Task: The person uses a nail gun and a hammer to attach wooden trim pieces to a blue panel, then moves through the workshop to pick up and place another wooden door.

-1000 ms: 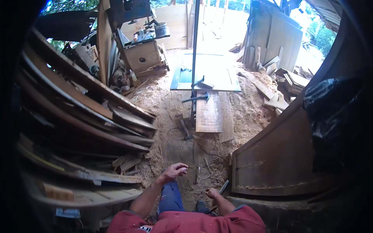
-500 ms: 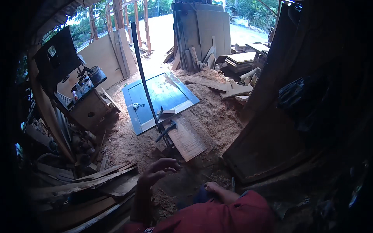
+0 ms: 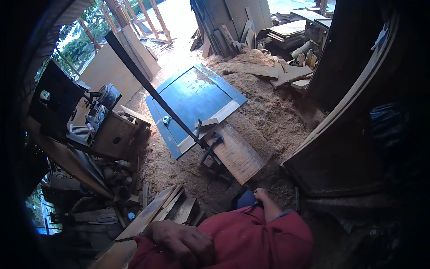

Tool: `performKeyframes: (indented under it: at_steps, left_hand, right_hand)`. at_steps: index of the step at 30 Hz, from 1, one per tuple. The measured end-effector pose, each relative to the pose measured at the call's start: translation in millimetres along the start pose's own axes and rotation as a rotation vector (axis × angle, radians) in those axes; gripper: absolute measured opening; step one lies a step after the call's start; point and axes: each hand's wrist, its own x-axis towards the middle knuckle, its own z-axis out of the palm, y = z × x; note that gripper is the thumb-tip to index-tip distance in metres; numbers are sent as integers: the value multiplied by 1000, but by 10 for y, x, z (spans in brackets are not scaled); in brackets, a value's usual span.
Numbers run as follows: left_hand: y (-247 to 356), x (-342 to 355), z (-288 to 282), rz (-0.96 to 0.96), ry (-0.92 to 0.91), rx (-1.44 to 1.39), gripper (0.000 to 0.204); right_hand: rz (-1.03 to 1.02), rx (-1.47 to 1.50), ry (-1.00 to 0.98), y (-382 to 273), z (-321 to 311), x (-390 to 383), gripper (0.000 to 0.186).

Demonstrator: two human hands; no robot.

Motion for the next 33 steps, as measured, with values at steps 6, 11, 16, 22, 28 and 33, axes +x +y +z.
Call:
performKeyframes:
  at_steps: [6,11,16,22,28,33]
  left_hand:
    - [-99,-51,-935,-162,64,-115,29]
    - [-138,-878,-1606,-637,822,160,27]
    - [-22,-1623,-2499,-221,1578,853,26]
    - [-81,-1938,-3619,-43,1119,1152,96]
    - [-537,-2360,-4020,-307,790,465,49]
    - [-594,-2506,-4200,-313,648,374,28]
  right_hand:
    - [-150,137,106,-541,-71,693,37]
    - [-43,292,111,-1128,-35,884,40]
    - [64,613,-56,-1586,347,1174,33]
    - [74,605,62,-2435,742,1584,40]
    - [407,774,74,-3302,953,2105,62]
    - [556,904,165,-3755,1292,2619,62]
